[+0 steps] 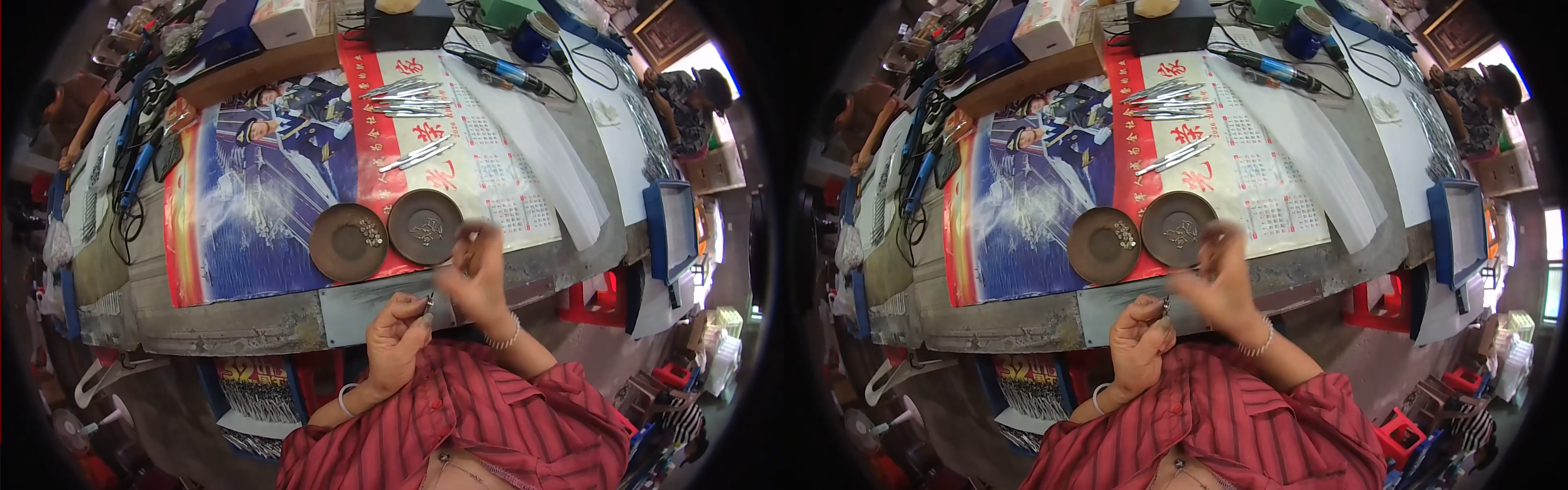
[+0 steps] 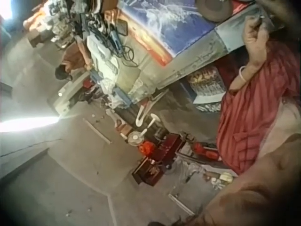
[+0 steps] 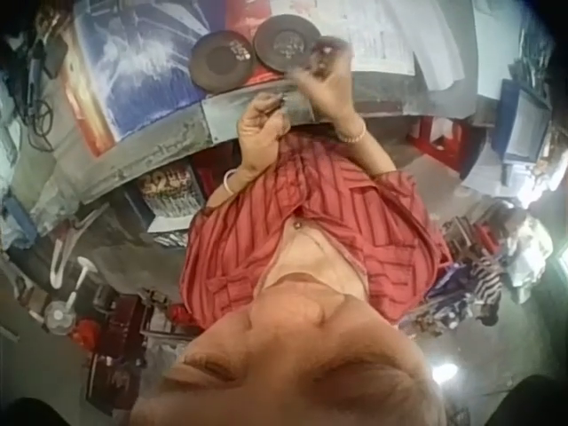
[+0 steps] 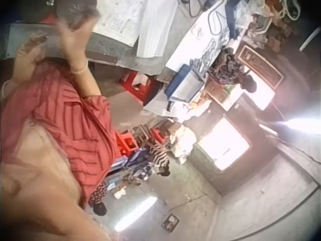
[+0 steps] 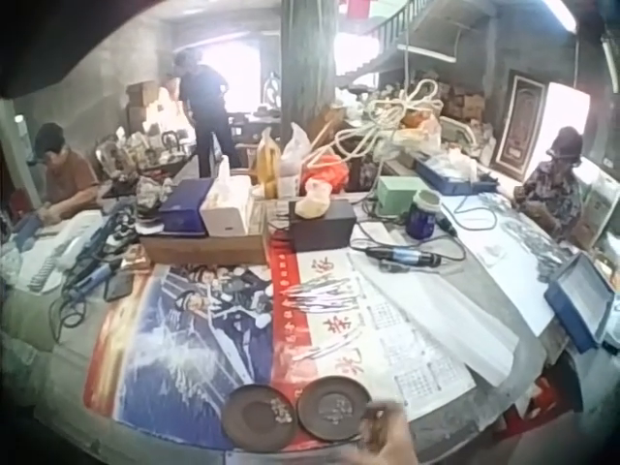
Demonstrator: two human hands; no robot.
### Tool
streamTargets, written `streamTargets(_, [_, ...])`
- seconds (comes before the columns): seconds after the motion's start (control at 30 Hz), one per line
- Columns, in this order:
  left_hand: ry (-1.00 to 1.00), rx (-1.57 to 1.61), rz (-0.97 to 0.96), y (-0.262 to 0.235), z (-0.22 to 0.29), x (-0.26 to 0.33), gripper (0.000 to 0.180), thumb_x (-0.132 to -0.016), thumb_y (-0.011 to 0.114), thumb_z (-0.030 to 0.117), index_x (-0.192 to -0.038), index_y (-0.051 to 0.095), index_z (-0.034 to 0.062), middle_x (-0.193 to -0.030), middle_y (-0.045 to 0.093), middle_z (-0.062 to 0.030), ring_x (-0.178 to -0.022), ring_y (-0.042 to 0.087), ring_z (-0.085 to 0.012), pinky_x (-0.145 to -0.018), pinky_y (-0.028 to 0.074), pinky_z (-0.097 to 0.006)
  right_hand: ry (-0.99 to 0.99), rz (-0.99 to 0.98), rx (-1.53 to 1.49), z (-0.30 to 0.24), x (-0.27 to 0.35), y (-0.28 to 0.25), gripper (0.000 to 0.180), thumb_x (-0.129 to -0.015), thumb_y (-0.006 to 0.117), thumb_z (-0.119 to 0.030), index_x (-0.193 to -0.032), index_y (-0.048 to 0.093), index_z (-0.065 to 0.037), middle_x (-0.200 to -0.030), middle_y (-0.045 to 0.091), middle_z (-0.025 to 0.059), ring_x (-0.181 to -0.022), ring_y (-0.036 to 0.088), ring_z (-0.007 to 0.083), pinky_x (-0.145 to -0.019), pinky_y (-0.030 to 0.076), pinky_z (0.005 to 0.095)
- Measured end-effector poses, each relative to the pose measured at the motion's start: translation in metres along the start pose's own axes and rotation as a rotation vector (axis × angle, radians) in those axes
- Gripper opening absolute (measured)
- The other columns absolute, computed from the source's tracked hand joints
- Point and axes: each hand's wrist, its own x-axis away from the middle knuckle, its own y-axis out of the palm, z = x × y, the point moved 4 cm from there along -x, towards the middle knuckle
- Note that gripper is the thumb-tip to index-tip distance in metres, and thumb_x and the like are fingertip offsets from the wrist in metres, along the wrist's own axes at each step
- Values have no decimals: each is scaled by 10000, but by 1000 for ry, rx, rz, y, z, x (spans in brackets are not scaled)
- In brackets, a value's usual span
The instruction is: Assembling small hardware components onto metal pins manually.
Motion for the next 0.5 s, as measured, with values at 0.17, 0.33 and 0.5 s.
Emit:
streamTargets(0.17, [23, -15, -32, -8, -5, 1, 231, -857, 493, -128, -1027, 565, 11, -1033, 496, -68, -750, 518, -88, -609, 435, -219, -228, -101, -27, -22, 23, 12, 659, -655, 763, -40, -1169, 351, -55, -950, 417, 45, -628, 394, 73, -516, 330, 203])
streamTargets(0.33, [-54, 108, 20, -11, -8, 1, 255, -872, 467, -123, -1040, 566, 42, -1013, 530, -48, -667, 459, -70, -568, 391, -217, -409, -223, -112, -31, 28, 17, 701, -643, 748, -7, -1210, 337, -56, -980, 410, 43, -671, 402, 81, -531, 341, 202])
streamTargets(0.5, [-218, 332, 33, -9, -8, 2, 240, -889, 484, -75, -1029, 577, 97, -859, 560, -14, -566, 399, -81, -507, 326, -229, -274, -26, -77, -14, 23, 14, 653, -648, 804, -155, -1141, 394, -35, -849, 433, 21, -569, 345, 80, -500, 313, 225])
